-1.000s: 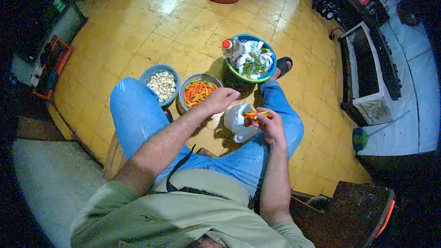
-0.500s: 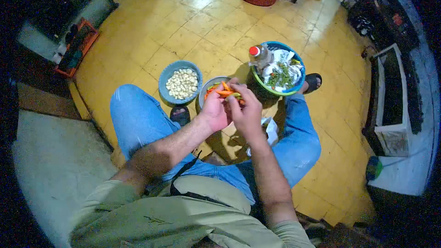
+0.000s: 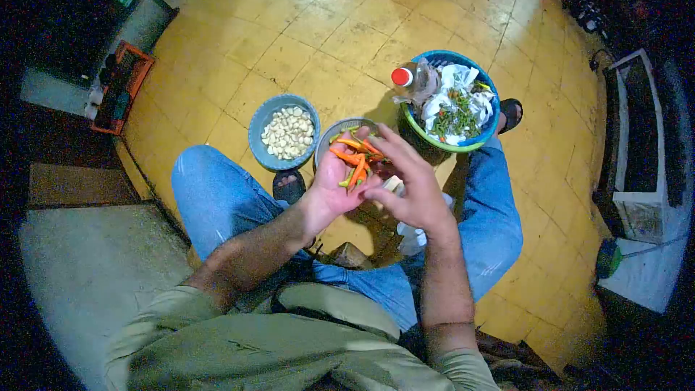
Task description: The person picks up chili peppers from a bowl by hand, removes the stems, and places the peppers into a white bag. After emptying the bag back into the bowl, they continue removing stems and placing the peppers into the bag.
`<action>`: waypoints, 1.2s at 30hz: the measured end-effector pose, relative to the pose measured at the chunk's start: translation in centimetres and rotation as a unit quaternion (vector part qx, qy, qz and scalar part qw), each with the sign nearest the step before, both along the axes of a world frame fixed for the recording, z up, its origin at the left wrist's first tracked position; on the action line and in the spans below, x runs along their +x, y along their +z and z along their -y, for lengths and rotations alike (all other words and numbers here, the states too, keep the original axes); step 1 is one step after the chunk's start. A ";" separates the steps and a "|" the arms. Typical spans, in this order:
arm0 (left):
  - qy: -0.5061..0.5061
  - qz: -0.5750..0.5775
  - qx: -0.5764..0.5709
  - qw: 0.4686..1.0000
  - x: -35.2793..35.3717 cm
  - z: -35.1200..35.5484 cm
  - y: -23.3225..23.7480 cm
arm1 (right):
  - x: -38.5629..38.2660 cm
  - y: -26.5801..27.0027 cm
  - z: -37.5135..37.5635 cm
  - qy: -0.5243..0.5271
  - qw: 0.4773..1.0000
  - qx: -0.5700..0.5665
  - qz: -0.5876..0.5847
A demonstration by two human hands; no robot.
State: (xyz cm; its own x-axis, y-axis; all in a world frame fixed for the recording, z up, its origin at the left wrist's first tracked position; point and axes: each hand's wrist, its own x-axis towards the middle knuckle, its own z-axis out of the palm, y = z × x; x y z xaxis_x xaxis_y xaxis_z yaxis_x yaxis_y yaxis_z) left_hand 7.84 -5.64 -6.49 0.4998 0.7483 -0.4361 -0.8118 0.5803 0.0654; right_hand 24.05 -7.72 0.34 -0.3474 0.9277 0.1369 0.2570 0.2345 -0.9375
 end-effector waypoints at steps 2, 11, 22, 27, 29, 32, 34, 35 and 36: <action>-0.024 0.084 0.025 0.996 -0.2 -0.2 -1.8 | 0.6 -0.8 -0.1 -0.044 0.996 -0.043 -0.061; -0.066 -0.086 -0.008 0.994 1.3 1.2 0.2 | -0.3 -2.7 -0.5 -0.144 0.979 0.064 0.128; -0.041 -0.120 -0.009 0.992 0.5 2.7 -0.9 | -2.2 -3.8 0.8 -0.113 0.981 0.050 0.149; -0.007 -0.106 -0.043 0.993 -0.1 2.8 -0.7 | -1.9 -4.8 1.0 -0.149 0.974 0.062 0.157; -0.016 -0.123 -0.032 0.992 -0.7 3.1 -0.7 | -2.1 -4.7 1.0 -0.139 0.981 0.058 0.123; 0.001 -0.143 -0.001 0.990 -0.6 4.1 -0.3 | -2.5 -5.8 1.0 -0.161 0.980 0.074 0.096; 0.006 -0.142 -0.010 0.990 -0.3 4.6 0.1 | -2.8 -5.6 1.2 -0.169 0.980 0.067 0.078; 0.011 -0.143 -0.021 0.990 -0.1 4.8 0.2 | -3.0 -5.6 1.3 -0.177 0.981 0.058 0.058; 0.019 -0.123 -0.036 0.992 -0.1 4.9 -0.4 | -3.1 -5.7 1.4 -0.176 0.981 0.058 0.062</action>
